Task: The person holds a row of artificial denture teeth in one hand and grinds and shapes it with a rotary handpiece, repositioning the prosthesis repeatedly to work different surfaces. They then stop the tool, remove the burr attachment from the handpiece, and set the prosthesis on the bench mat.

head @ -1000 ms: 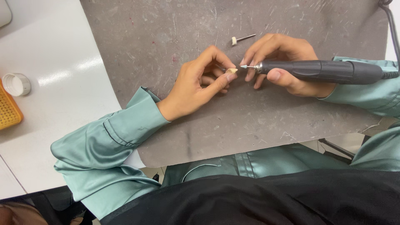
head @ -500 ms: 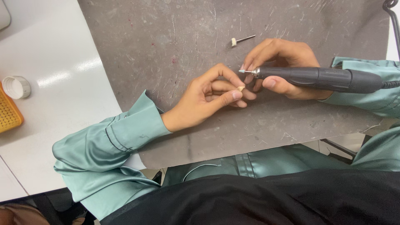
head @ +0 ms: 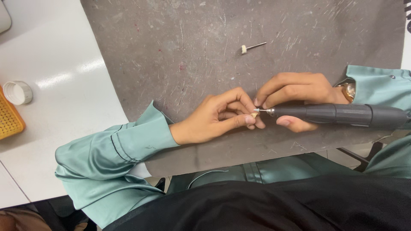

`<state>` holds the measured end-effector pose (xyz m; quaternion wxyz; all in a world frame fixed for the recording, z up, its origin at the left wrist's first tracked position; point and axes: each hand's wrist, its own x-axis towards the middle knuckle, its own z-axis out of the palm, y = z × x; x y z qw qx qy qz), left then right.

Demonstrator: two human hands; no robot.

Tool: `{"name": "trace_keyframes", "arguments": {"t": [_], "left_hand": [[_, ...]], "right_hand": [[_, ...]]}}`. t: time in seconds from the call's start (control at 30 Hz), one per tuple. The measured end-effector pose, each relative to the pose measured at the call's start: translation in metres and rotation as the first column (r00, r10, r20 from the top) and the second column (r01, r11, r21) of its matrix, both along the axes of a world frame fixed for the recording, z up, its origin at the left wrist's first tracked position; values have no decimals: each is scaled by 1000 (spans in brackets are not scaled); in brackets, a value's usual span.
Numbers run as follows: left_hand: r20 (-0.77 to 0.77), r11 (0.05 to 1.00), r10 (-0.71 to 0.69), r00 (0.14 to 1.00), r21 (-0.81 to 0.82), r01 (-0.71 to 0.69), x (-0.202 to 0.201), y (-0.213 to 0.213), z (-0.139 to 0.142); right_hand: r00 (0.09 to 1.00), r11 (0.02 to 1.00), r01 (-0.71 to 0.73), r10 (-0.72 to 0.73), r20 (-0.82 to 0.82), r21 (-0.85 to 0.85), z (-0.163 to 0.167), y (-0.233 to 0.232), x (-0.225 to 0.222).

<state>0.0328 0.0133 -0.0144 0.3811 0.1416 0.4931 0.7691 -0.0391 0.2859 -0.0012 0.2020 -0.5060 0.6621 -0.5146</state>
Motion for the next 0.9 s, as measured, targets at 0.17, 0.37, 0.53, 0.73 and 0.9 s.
{"name": "trace_keyframes", "arguments": {"t": [0.17,0.37,0.53,0.73,0.9], "left_hand": [[-12,999,-22,1000,-47,21,-3,-1,3],[-17,999,-24,1000,-45,24,-3,0,4],[-10,999,-2,1000,-32,2,-3,0,3],[11,999,16,1000,-28,-16,-4,1,2],[39,1000,22,999,-20,-21,-4,2,1]], "right_hand": [[1000,998,17,-17,13,54,6,-1,3],[1000,1000,-6,6,-9,31,1,-2,1],[999,999,12,-11,-41,35,-1,-2,-1],[999,1000,10,-9,-42,26,-1,-4,-4],[999,1000,12,-11,-48,26,-2,-4,-5]]}}
